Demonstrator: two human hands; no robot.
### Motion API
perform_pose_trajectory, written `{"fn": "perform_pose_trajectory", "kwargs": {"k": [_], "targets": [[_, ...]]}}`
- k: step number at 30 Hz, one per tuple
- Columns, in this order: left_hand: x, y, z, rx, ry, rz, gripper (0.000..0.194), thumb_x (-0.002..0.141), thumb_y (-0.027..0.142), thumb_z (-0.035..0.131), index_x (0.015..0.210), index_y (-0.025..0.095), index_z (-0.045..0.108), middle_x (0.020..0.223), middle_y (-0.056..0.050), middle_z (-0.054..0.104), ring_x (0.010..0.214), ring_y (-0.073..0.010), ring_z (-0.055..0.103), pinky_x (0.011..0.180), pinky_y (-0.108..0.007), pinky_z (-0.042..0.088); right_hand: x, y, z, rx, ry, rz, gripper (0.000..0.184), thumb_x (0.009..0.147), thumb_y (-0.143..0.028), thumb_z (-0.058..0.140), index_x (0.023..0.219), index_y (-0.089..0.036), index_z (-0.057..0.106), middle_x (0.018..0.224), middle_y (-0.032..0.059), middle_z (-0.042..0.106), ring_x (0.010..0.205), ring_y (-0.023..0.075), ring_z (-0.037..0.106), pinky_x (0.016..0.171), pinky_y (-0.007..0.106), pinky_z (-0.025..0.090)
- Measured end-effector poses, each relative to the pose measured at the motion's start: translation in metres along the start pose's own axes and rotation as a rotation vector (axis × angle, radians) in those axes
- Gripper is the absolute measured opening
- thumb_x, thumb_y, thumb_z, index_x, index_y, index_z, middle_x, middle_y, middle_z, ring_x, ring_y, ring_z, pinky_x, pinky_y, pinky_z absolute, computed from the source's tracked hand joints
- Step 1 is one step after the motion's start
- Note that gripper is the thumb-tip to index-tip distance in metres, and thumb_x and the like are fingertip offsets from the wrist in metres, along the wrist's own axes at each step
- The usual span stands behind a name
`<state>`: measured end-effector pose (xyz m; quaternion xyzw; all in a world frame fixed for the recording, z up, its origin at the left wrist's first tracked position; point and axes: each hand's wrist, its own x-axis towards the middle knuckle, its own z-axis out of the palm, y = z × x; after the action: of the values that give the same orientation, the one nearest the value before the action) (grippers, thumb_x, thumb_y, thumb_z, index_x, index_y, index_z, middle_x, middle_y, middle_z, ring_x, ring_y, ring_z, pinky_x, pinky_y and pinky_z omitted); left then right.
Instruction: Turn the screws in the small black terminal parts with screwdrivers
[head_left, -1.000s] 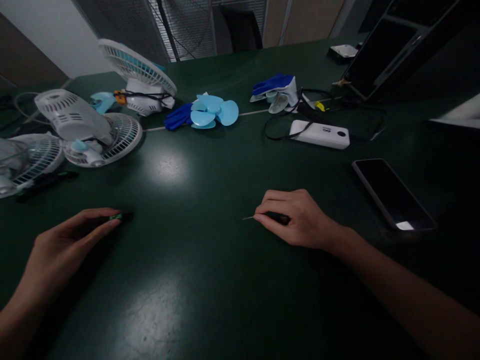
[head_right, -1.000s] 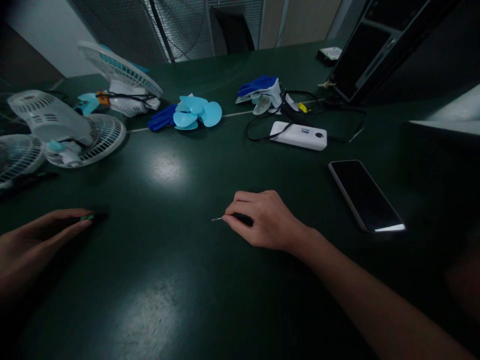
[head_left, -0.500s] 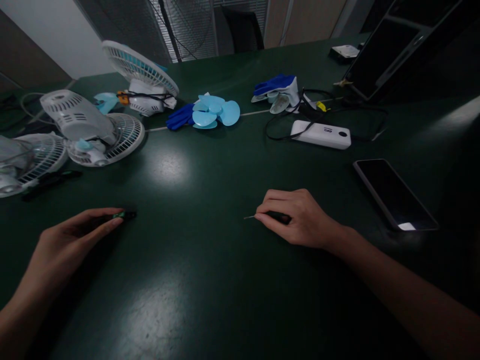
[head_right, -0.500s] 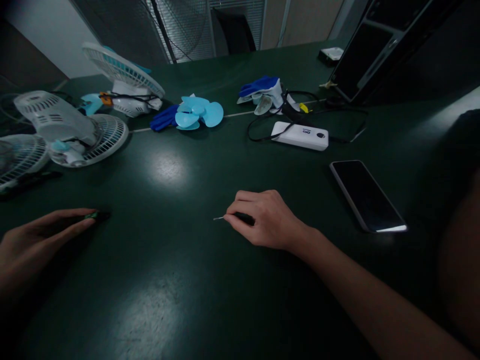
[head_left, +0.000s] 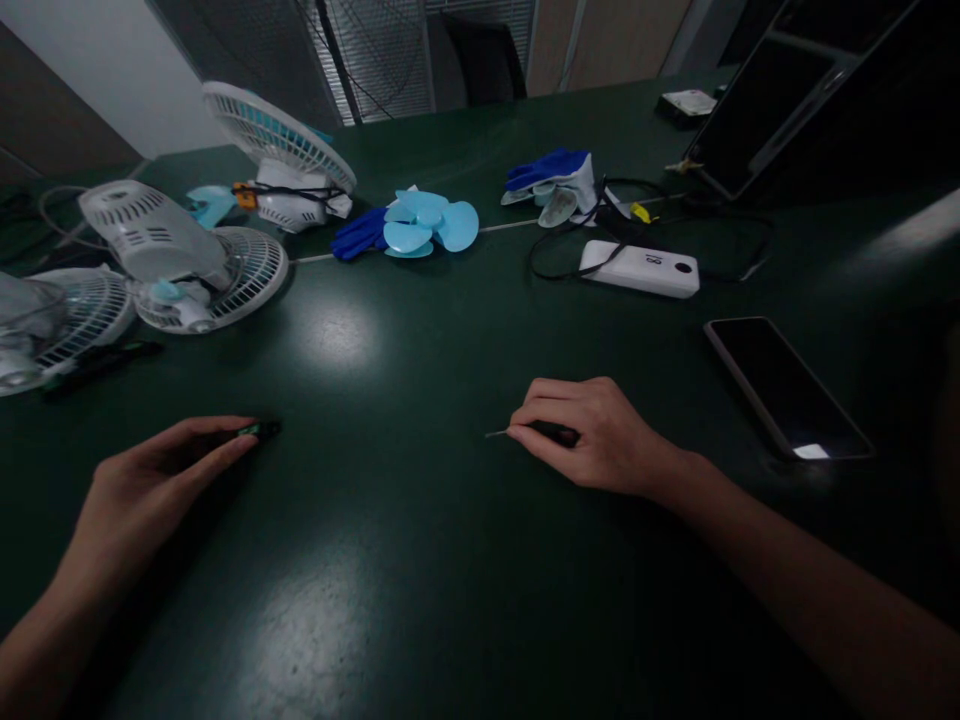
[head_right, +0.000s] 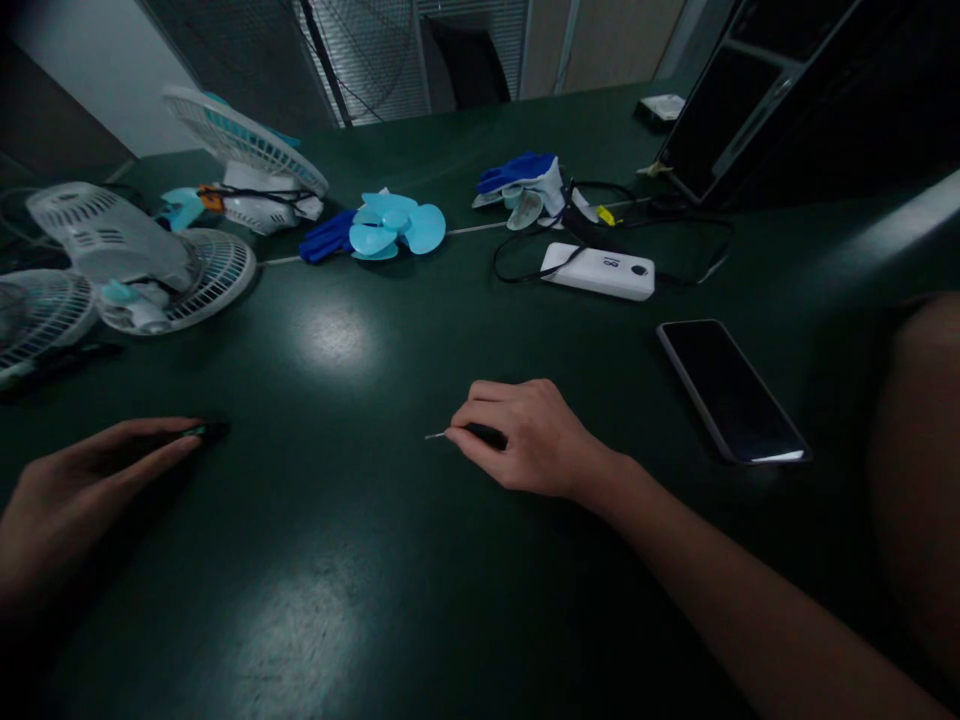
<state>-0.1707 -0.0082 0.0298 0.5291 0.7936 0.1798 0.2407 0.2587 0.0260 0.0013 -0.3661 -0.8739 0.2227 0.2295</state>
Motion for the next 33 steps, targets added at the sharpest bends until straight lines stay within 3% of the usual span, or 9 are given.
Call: {"fn": "perform_pose_trajectory", "kwargs": {"k": [4, 8, 12, 15, 33], "targets": [[-0.010, 0.028, 0.034, -0.047, -0.129, 0.314, 0.040, 0.083, 0.058, 0.071, 0.109, 0.028, 0.071, 0.106, 0.000, 0.073, 0.090, -0.0213, 0.066, 0.076, -0.030, 0.051, 0.001, -0.002, 0.001, 0.008, -0.006, -0.015, 0.018, 0.098, -0.031, 0.059, 0.100, -0.022, 0.075, 0.091, 0.0003, 0.069, 0.070, 0.0091, 0.058, 0.060, 0.025, 0.040], [-0.020, 0.077, 0.083, -0.165, -0.335, 0.682, 0.023, 0.092, 0.043, 0.067, 0.107, 0.027, 0.071, 0.108, -0.002, 0.071, 0.094, -0.0191, 0.065, 0.084, -0.033, 0.051, 0.002, -0.003, 0.000, 0.000, -0.006, -0.026, 0.018, 0.098, -0.030, 0.059, 0.099, -0.021, 0.075, 0.090, 0.0011, 0.069, 0.071, 0.0097, 0.059, 0.060, 0.025, 0.040], [-0.026, 0.116, 0.116, -0.192, -0.394, 0.812, 0.015, 0.094, 0.034, 0.067, 0.108, 0.027, 0.069, 0.103, 0.000, 0.070, 0.091, -0.0167, 0.062, 0.083, -0.033, 0.048, 0.001, -0.002, 0.000, -0.012, -0.005, -0.021, 0.018, 0.097, -0.030, 0.060, 0.098, -0.021, 0.075, 0.090, 0.0012, 0.069, 0.070, 0.0096, 0.059, 0.060, 0.025, 0.037], [-0.027, 0.124, 0.123, -0.201, -0.405, 0.833, 0.016, 0.094, 0.032, 0.068, 0.108, 0.027, 0.067, 0.103, 0.001, 0.069, 0.090, -0.0158, 0.061, 0.083, -0.032, 0.046, 0.000, -0.001, 0.001, -0.016, 0.012, -0.022, 0.018, 0.097, -0.031, 0.060, 0.097, -0.021, 0.074, 0.089, 0.0014, 0.068, 0.070, 0.0098, 0.059, 0.060, 0.026, 0.037], [-0.028, 0.120, 0.121, -0.196, -0.412, 0.842, 0.016, 0.094, 0.031, 0.068, 0.110, 0.028, 0.067, 0.104, 0.002, 0.068, 0.091, -0.0150, 0.060, 0.083, -0.033, 0.045, 0.000, -0.006, 0.003, -0.142, 0.009, -0.009, 0.020, 0.099, -0.030, 0.057, 0.099, -0.021, 0.074, 0.091, 0.0017, 0.068, 0.068, 0.0100, 0.056, 0.058, 0.027, 0.035]]}}
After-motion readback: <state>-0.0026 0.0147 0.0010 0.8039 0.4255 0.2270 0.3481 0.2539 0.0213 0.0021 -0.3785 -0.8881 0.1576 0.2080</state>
